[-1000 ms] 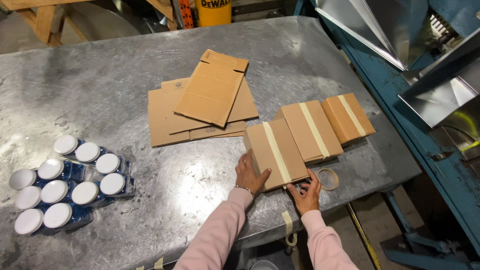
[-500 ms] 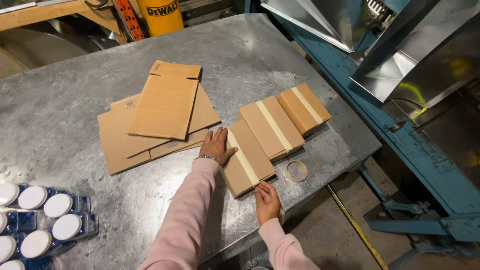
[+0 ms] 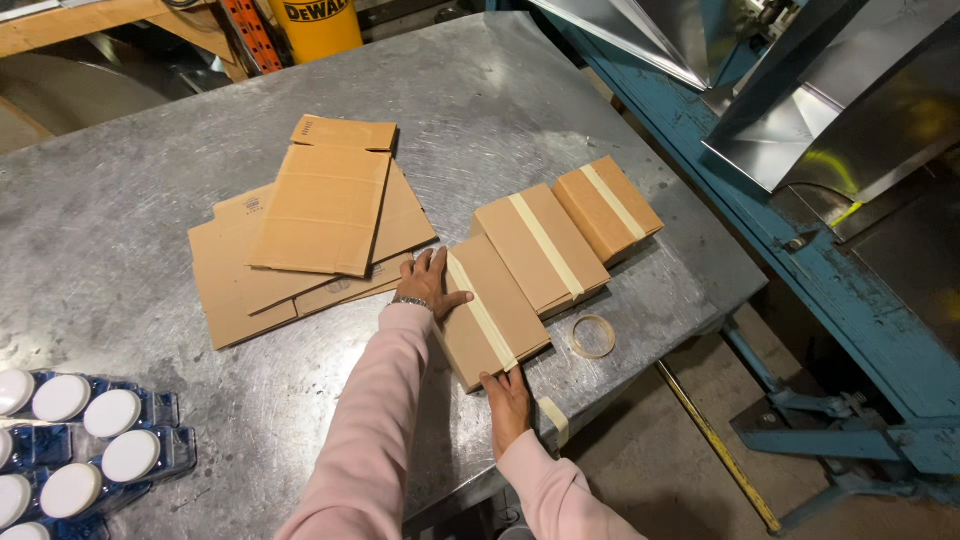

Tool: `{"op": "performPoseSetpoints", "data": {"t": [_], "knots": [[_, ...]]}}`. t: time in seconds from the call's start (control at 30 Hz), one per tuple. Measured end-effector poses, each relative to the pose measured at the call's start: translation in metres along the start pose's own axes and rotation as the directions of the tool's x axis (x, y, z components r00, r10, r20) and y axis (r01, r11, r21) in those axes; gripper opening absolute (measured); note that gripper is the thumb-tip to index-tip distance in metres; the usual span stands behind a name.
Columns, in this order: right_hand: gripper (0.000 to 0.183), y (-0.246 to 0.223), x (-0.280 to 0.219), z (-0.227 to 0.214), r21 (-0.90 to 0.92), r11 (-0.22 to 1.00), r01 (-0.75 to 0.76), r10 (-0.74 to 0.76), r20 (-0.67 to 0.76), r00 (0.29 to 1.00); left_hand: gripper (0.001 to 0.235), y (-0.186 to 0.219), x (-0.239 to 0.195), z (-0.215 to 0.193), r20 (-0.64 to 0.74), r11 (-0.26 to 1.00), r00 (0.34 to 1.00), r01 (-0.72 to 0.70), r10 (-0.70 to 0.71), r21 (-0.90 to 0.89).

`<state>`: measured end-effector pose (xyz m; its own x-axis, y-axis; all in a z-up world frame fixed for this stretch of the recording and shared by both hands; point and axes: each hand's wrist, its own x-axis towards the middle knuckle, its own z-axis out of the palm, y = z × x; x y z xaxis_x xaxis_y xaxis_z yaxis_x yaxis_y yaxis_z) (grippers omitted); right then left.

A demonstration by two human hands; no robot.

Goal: The person assembles cardboard boxes by hand, places containers inside them, and seals the boxes using strips of tape.

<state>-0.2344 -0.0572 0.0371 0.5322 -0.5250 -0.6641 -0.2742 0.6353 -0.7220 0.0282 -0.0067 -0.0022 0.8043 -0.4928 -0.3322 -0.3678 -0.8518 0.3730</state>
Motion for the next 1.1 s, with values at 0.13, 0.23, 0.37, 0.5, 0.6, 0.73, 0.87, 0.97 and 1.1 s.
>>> {"op": "performPoseSetpoints", "data": {"t": [0.13,0.23,0.37,0.5,0.6,0.73,0.87,0.97,1.1], "knots": [[0.098,0.012,0.019,0.0,0.046,0.999,0.014,-0.011,-0.07,0.997,0.125,-0.01,-0.005,0.03,-0.293,0.997,0.953,-0.077,0.077,0.013],[0.098,-0.005,-0.001,-0.001,0.087,0.996,0.032,-0.026,-0.073,0.997,0.122,-0.016,-0.029,0.045,-0.471,0.984,0.879,-0.142,0.078,-0.102],[0.109,0.022,0.031,-0.023,0.186,0.975,0.119,-0.106,-0.08,0.991,0.118,-0.022,-0.084,0.041,-0.358,0.873,0.931,-0.117,-0.07,-0.474],[0.094,0.035,0.038,-0.044,-0.101,0.944,0.314,-0.326,-0.142,0.935,0.114,-0.043,-0.117,0.071,-0.381,0.883,0.922,-0.123,-0.067,-0.454],[0.066,0.047,0.05,-0.057,-0.259,0.837,0.482,-0.512,-0.055,0.857,0.113,-0.039,-0.14,0.086,-0.296,0.846,0.951,-0.085,-0.088,-0.526],[0.043,0.055,0.066,-0.058,-0.007,0.921,0.389,-0.389,0.01,0.921,0.117,-0.016,-0.153,0.084,-0.089,0.682,0.996,-0.053,-0.018,-0.729],[0.045,0.04,0.051,-0.052,0.08,0.96,0.269,-0.271,0.007,0.963,0.107,-0.003,-0.146,0.094,-0.084,0.548,0.996,-0.084,0.025,-0.832],[0.042,0.038,0.042,-0.05,0.095,0.965,0.247,-0.248,0.0,0.969,0.106,-0.01,-0.145,0.098,-0.079,0.552,0.995,-0.1,0.062,-0.828],[0.039,0.061,0.05,-0.047,0.14,0.976,0.168,-0.169,-0.006,0.986,0.107,-0.024,-0.152,0.103,-0.05,0.538,0.998,-0.063,0.039,-0.841]]}}
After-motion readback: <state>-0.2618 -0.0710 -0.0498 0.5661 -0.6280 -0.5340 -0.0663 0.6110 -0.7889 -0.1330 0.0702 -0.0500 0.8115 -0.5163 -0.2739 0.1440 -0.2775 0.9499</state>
